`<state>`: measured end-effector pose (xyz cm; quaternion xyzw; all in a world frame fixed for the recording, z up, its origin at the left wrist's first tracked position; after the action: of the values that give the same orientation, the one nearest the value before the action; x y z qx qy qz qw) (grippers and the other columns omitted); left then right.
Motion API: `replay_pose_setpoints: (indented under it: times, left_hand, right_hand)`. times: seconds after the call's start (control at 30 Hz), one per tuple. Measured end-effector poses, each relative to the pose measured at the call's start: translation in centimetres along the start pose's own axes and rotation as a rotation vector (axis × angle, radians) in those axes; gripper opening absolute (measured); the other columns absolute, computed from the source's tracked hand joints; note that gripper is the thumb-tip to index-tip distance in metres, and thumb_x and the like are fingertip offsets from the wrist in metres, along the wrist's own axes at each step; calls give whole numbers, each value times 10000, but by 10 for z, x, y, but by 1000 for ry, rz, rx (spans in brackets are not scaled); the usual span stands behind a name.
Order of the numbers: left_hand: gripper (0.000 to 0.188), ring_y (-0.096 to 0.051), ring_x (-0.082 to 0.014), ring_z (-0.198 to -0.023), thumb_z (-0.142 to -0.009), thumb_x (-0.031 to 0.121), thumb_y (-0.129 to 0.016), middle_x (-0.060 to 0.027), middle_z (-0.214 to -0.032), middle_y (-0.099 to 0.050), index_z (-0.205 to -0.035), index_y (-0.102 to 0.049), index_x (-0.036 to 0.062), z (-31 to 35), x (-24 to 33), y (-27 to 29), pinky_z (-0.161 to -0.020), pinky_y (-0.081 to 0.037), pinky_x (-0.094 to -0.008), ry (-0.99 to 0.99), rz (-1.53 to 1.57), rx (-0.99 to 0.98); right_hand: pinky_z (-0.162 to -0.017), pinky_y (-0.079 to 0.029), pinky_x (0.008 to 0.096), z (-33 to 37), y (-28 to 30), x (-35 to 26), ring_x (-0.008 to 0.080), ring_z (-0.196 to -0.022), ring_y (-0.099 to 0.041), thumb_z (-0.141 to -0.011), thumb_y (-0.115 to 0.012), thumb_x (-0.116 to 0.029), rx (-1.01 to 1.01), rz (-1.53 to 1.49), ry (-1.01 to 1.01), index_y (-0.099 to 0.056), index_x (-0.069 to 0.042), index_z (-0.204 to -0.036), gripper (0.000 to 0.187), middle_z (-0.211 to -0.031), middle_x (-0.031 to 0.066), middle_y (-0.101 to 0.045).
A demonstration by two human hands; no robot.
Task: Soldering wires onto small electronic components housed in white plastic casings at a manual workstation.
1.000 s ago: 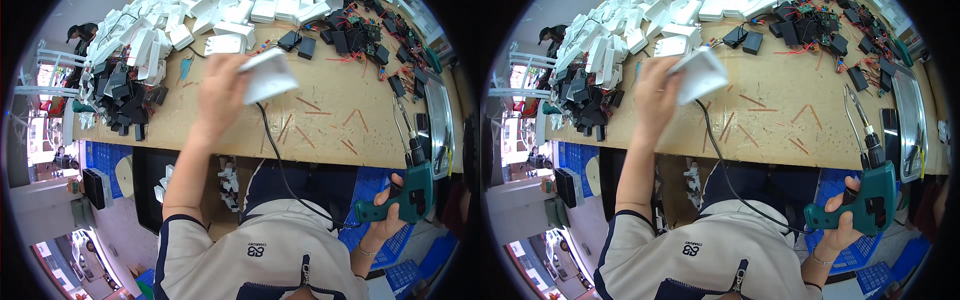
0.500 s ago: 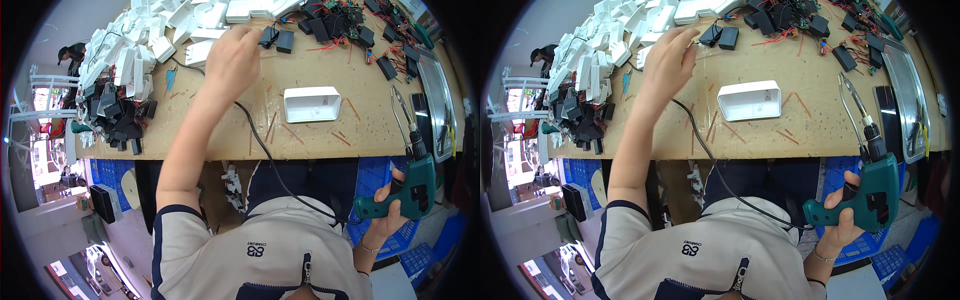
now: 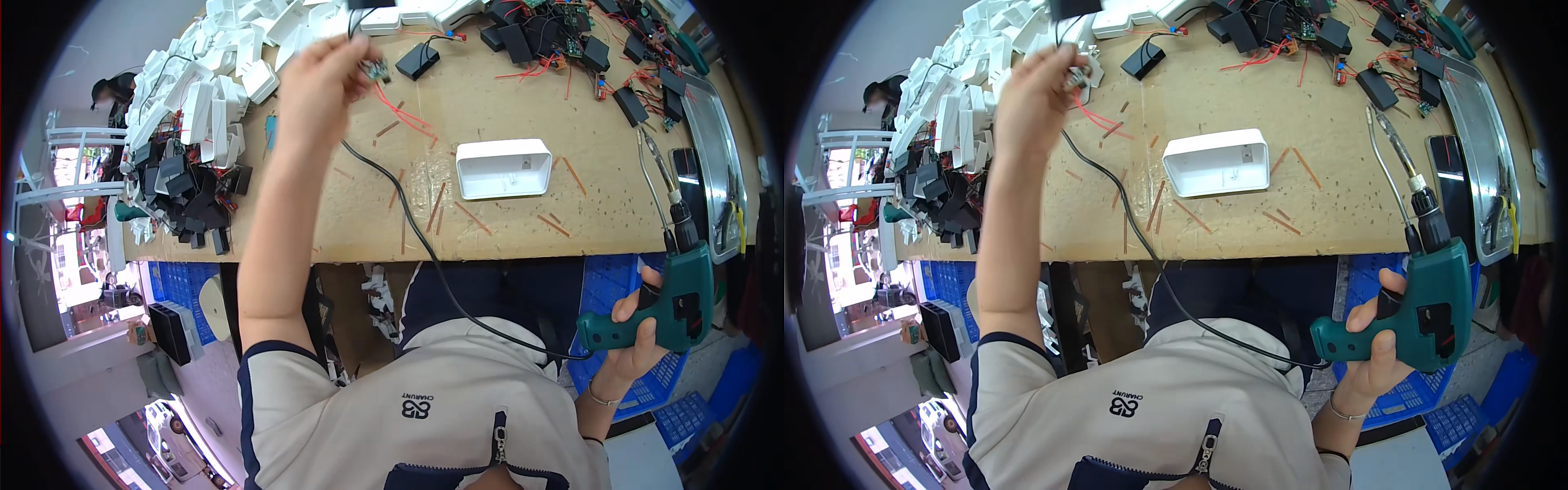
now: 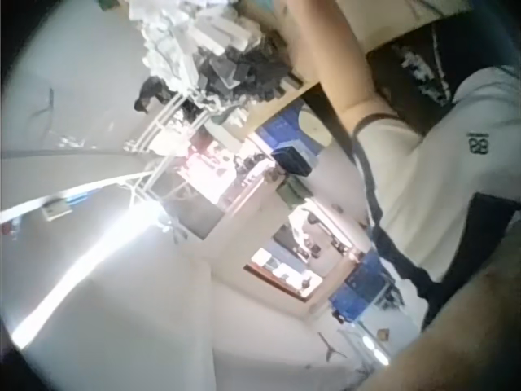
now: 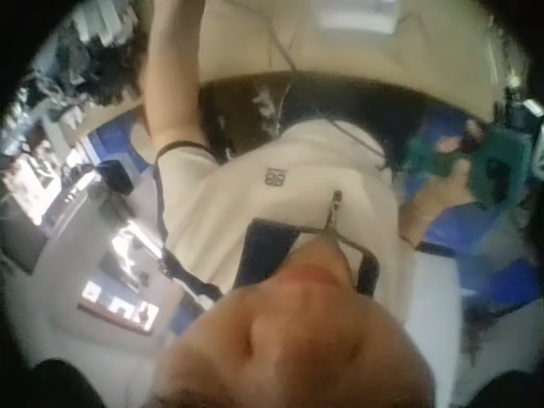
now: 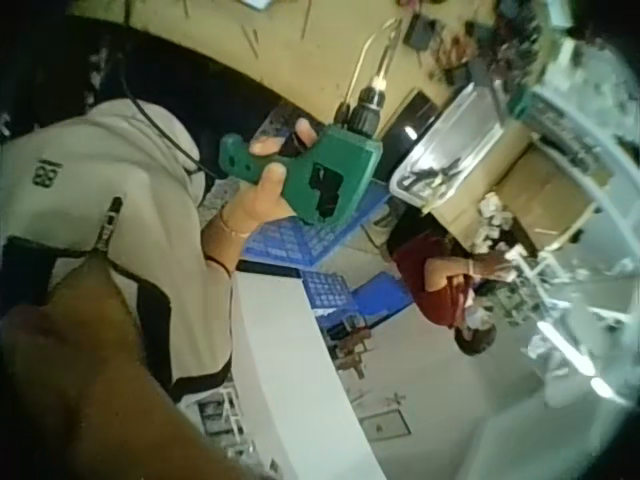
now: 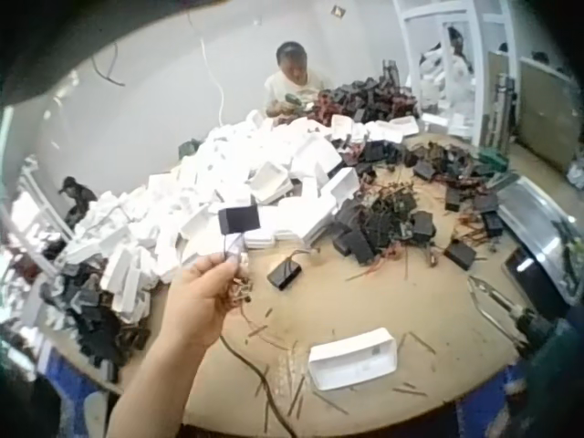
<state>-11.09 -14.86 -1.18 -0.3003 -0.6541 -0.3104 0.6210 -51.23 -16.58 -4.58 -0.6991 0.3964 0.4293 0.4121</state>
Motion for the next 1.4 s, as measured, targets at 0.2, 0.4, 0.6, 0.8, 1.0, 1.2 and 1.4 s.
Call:
replay_pose_setpoints:
  times: [0.2, 0.4, 0.6, 0.8, 1.0, 1.2, 1.4]
  left_hand:
    - [225, -576, -105, -682, -843, 103, -521, -73, -846, -570, -1004, -493, -50, 46, -48, -15, -607, -478, -206, 280, 88, -13]
    - [231, -576, -104, -686, -834, 81, -516, -76, -804, -578, -1003, -516, -78, 51, -35, -14, -613, -475, -218, 305, -233, -149]
    - [134, -585, -249, -726, -775, 35, -529, -103, -832, -599, -885, -606, 31, 31, 20, -50, -620, -459, -304, -825, -861, -90]
    - [121, -575, -218, -746, -651, 49, -541, -88, -771, -587, -751, -608, 53, -5, 0, -116, -607, -444, -300, -964, -1503, -181]
    - [66, -498, -202, -741, -592, 115, -556, -44, -708, -517, -607, -609, 80, -23, -13, -124, -621, -347, -338, -1156, -1562, -115]
    - [93, -468, -203, -819, -617, 113, -532, -45, -800, -504, -629, -619, 84, -29, -16, -113, -703, -317, -353, -1084, -1513, -230]
    - [126, -517, -252, -922, -694, 25, -609, -117, -991, -505, -819, -611, 16, 8, 11, -70, -758, -423, -341, -1081, -846, -121]
  right_hand:
    - [-525, -448, 208, -4, -4, 5, 122, -657, -511, -823, -564, -183, -40, 6, -30, -283, 63, -1237, 558, -1160, 259, -438]
    - [-516, -448, 203, -3, -7, 4, 119, -650, -510, -823, -564, -193, -38, 23, -24, -286, 63, -1235, 560, -1158, 260, -440]
    - [-503, -446, 200, -5, -9, 3, 120, -636, -510, -826, -560, -199, -37, -17, -29, -278, 59, -1242, 565, -1151, 262, -446]
    - [-476, -427, 203, -7, -16, -2, 121, -626, -512, -819, -570, -203, -5, -24, -11, -274, 60, -1242, 580, -1138, 256, -454]
    - [-475, -441, 217, -7, -17, -4, 133, -629, -533, -797, -593, -193, 22, -15, -27, -267, 57, -1244, 606, -1112, 248, -473]
    - [-493, -462, 225, -7, -16, -1, 141, -631, -546, -793, -596, -183, 26, -36, -44, -262, 48, -1251, 611, -1101, 250, -480]
    - [-482, -452, 217, -11, -21, 3, 133, -617, -530, -804, -584, -197, 39, -78, -58, -265, 43, -1251, 599, -1107, 245, -480]
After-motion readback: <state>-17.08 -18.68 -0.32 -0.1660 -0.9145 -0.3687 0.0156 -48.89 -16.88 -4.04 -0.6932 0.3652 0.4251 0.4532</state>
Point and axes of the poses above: each hand's wrist, its own z-axis away from the middle knuckle, its own y-axis out of the back of the hand, x = y × z, the point moved 5 cm from there along -z, towards the middle knuckle
